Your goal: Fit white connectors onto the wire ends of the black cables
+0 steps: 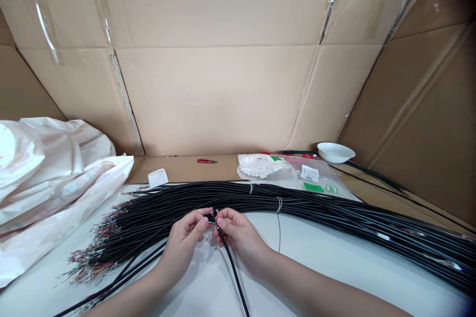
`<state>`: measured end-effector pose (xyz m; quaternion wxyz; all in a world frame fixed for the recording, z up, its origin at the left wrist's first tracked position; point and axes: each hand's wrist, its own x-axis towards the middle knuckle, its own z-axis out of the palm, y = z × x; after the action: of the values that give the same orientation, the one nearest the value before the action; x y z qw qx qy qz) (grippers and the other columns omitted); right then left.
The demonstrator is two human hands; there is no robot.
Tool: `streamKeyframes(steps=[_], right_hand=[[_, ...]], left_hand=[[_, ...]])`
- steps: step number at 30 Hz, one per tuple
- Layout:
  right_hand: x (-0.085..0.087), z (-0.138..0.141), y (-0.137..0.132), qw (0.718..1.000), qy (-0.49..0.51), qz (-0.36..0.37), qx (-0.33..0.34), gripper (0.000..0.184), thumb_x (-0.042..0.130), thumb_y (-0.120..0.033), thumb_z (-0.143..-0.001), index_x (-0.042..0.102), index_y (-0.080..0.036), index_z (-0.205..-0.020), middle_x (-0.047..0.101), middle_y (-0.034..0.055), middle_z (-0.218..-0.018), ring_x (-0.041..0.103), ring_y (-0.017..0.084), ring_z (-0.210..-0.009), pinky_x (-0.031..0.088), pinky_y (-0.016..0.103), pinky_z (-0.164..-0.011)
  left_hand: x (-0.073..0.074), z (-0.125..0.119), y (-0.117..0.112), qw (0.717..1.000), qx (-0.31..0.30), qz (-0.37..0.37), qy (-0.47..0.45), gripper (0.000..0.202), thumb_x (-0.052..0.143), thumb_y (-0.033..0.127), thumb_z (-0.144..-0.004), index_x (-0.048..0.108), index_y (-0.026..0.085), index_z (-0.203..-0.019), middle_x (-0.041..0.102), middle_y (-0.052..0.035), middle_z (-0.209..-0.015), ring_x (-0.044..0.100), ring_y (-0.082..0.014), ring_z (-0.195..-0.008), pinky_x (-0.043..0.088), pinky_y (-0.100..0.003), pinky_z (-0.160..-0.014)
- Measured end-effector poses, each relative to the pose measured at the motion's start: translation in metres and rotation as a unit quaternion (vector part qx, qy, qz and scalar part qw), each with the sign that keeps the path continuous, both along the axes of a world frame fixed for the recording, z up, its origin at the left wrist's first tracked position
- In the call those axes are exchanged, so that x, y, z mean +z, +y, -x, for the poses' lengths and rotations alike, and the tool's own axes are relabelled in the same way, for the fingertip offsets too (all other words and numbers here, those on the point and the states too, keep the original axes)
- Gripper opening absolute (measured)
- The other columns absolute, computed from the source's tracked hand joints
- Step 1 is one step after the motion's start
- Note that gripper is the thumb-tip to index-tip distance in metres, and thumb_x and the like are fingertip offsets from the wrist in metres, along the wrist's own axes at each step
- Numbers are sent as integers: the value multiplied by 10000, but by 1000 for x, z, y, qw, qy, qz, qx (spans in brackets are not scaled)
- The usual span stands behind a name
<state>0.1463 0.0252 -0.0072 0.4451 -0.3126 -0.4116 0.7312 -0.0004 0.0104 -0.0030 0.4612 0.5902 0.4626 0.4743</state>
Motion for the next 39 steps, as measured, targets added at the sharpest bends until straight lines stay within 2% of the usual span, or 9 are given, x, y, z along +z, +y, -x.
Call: streamKeyframes(steps=[9, 16, 27, 34, 39], right_hand=[[2, 1, -2, 1000, -14, 6, -16, 304, 640, -384, -665, 436, -164, -714, 564, -11, -557, 477, 96, -502, 337, 231, -509], [7, 1, -3, 1000, -16, 10, -24, 314, 668, -331, -611, 422, -181, -735, 552, -27, -537, 470, 100, -489, 325, 229, -505], [-2, 1, 0, 998, 0, -1, -56, 320, 669, -306, -619, 410, -199, -773, 532, -45, -552, 484, 108, -506, 310, 216, -486], [0, 1, -1, 997, -28, -19, -66, 221, 627, -254, -620, 491, -187, -781, 507, -45, -561, 432, 88, -492, 292, 200, -458], [3, 1, -1, 992, -93, -24, -86, 110, 568, -231, -629, 575, -154, -706, 510, -24, -573, 396, 80, -484, 290, 215, -462]], left_hand=[[-1, 0, -1, 1000, 5, 1, -9, 265, 506, 343, -810, 619, 149, -669, 604, -112, -1096, 569, -202, -806, 414, -254, -612], [3, -1, -3, 999, -23, -15, 18, 253, 507, 321, -819, 640, 167, -669, 663, -100, -1008, 522, -252, -1044, 410, -284, -777], [5, -1, -4, 1000, -9, -7, 27, 266, 513, 359, -802, 659, 166, -691, 653, -115, -1040, 543, -275, -1002, 413, -340, -810], [6, -1, -4, 998, 2, -39, 54, 250, 518, 325, -805, 633, 182, -635, 660, -93, -1012, 536, -257, -1026, 408, -327, -816], [7, -1, -5, 994, 17, -56, 91, 232, 519, 332, -797, 667, 190, -689, 647, -95, -1041, 547, -264, -996, 413, -347, -813]])
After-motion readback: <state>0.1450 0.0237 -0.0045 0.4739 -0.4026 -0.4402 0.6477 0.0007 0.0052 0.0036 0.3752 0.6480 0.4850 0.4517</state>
